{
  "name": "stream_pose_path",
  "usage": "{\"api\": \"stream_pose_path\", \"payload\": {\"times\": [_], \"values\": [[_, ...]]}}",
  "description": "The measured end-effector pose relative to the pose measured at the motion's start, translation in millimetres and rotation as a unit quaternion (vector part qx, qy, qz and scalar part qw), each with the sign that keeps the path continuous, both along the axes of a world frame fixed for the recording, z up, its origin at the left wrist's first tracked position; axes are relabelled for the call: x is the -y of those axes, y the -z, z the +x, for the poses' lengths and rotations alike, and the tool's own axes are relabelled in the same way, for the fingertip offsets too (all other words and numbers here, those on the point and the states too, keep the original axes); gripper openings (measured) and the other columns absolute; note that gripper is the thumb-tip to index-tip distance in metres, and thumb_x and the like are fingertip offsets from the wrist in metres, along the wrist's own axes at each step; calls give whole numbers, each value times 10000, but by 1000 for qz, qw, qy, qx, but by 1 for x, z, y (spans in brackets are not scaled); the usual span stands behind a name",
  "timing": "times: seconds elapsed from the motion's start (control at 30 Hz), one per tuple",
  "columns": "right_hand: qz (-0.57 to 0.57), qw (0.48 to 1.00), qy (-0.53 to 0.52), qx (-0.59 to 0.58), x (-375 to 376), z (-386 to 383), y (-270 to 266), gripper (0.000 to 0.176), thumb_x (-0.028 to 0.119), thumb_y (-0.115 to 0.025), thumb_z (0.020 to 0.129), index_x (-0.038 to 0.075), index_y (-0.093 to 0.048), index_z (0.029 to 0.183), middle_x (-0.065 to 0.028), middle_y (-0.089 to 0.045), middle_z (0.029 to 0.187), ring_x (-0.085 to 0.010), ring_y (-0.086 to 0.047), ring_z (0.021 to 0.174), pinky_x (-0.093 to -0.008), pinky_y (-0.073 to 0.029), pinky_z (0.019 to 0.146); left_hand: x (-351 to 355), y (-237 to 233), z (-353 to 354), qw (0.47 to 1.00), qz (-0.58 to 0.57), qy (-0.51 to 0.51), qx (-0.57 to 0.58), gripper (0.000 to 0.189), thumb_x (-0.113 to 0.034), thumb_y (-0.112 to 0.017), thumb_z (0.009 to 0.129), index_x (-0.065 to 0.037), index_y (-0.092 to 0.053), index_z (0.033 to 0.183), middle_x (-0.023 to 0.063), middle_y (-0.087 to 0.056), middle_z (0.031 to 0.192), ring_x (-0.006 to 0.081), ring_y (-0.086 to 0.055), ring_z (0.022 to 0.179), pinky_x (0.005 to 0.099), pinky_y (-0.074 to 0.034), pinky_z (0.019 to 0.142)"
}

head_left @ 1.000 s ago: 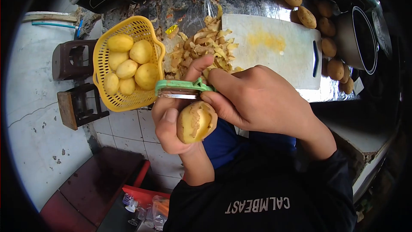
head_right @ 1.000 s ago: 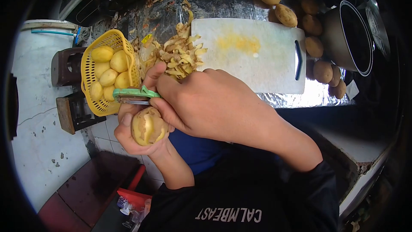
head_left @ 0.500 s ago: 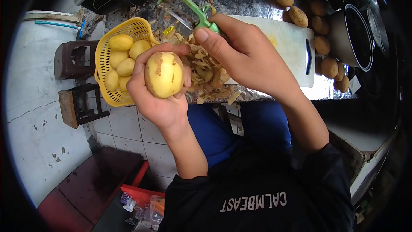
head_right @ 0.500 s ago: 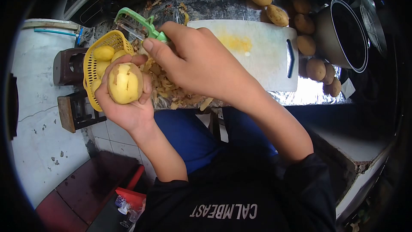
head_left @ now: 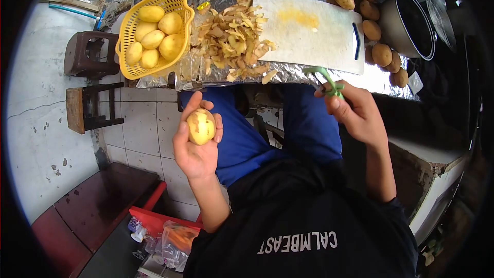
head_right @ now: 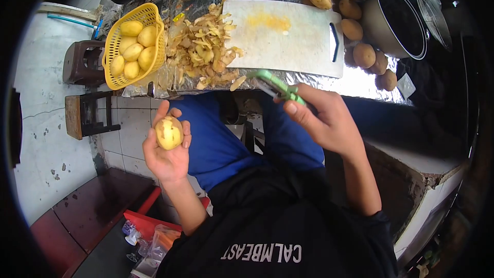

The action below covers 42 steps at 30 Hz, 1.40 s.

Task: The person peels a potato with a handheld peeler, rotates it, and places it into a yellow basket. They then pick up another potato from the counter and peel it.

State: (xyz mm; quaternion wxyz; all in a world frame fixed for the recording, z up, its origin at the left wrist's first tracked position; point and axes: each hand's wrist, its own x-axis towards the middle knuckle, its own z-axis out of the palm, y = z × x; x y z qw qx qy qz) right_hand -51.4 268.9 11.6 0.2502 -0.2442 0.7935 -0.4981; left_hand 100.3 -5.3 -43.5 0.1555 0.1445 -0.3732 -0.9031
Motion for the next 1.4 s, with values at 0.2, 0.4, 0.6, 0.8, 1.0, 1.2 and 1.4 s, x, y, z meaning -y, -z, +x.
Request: {"api": "stream_pose_path", "payload": {"times": [0.2, 0.4, 0.6, 0.8, 1.0, 1.2, 1.4], "values": [[8, 995, 60, 79, -14, 41, 6, 295, 272, -574, 991, -6, -654, 1045, -56, -607, 709, -111, -576, 679, -263, -455, 648, -32, 19, 40, 996, 39, 69, 29, 842, -294, -591, 816, 57, -246, 1499, 123, -478, 1244, 279, -513, 974, 309, -451, 731], [-93, 992, 20, 88, -1, 89, 34, 458, 243, -751, 866, -5, -581, 1213, -96, -637, 934, -133, -590, 842, -281, -484, 758, -66, 1, 41, 991, -63, 121, 18, 504, -222, -551, 997, 68, -416, 1386, 183, -622, 1130, 196, -623, 828, 252, -479, 615], [-138, 987, -26, 76, 18, 108, 31, 492, 197, -774, 839, -19, -591, 1242, -78, -591, 1133, -147, -550, 1034, -284, -440, 888, -87, -17, 40, 970, -207, 111, 57, 603, -441, -560, 976, 63, -495, 1300, 140, -663, 933, 126, -593, 617, 192, -387, 440], [-221, 974, -31, 43, 10, 102, 26, 395, 162, -781, 804, -7, -647, 1135, -100, -607, 1039, -201, -584, 955, -315, -460, 835, -96, -25, 39, 989, -65, 121, 48, 627, -461, -313, 1052, 88, -507, 1285, 148, -657, 957, 171, -615, 570, 210, -420, 401], [-171, 980, -25, -94, 12, 103, 13, 337, 147, -699, 877, -10, -610, 1162, -153, -646, 1024, -281, -659, 923, -346, -509, 787, -101, -19, 42, 978, -10, 155, 137, 640, -485, -265, 1039, 60, -591, 1117, 110, -601, 780, 139, -518, 442, 197, -324, 347], [11, 964, -43, -262, 13, 128, 4, 266, 276, -571, 974, 46, -509, 855, -97, -566, 635, -318, -592, 526, -399, -448, 451, -102, -26, 35, 982, -90, 68, 151, 605, -443, -268, 1022, 51, -616, 1000, 101, -568, 621, 119, -474, 401, 204, -286, 343], [29, 962, -41, -268, 21, 130, 6, 298, 279, -581, 968, 51, -473, 810, -97, -559, 622, -306, -575, 487, -388, -433, 415, -105, -28, 34, 975, -154, 18, 156, 469, -298, -319, 992, 43, -640, 979, 70, -572, 654, 104, -474, 417, 209, -305, 363]]}}
